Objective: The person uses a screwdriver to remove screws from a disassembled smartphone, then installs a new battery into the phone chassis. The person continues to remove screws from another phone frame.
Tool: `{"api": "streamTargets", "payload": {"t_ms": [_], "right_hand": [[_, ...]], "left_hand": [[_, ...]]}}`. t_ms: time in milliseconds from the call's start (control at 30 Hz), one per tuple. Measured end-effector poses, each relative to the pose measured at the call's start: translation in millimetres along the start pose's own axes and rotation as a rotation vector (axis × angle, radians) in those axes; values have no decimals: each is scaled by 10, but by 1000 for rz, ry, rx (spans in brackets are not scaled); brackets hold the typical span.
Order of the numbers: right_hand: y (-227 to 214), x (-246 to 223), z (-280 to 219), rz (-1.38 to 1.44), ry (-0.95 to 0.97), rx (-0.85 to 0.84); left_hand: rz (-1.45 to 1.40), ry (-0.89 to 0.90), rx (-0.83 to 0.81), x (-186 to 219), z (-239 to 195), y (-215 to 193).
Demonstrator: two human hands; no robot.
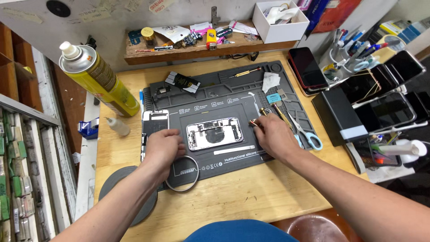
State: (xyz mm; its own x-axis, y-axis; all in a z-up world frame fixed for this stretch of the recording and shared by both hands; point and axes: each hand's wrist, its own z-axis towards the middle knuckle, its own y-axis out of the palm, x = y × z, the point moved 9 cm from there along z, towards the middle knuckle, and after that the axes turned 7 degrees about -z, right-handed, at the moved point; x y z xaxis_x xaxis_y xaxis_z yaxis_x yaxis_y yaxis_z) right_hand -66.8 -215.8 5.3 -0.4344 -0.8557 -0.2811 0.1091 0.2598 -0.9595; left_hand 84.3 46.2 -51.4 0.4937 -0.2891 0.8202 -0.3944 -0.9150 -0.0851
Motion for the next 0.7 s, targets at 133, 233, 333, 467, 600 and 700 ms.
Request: {"api": "streamTargets", "payload": {"t_ms": [133,233,333,467,600,700], "right_hand": [[-14,31,7,-177,-10,-24],[-101,-114,20,-223,-123,36],[-93,-469,48,-131,-379,70],[182,-798,140,-87,-503,-133],[258,-817,234,-44,-417,-245],[201,-755,221,-80,-367,-236]], "left_hand": [[-93,-53,75,-93,39,-29],[-159,-85,66,-113,85,21],[-180,-93,92,-121,120,38],[-127,-87,114,-141,185,39],[12,-24,106,-164,181,54],[334,149,173,12,170,106]]}}
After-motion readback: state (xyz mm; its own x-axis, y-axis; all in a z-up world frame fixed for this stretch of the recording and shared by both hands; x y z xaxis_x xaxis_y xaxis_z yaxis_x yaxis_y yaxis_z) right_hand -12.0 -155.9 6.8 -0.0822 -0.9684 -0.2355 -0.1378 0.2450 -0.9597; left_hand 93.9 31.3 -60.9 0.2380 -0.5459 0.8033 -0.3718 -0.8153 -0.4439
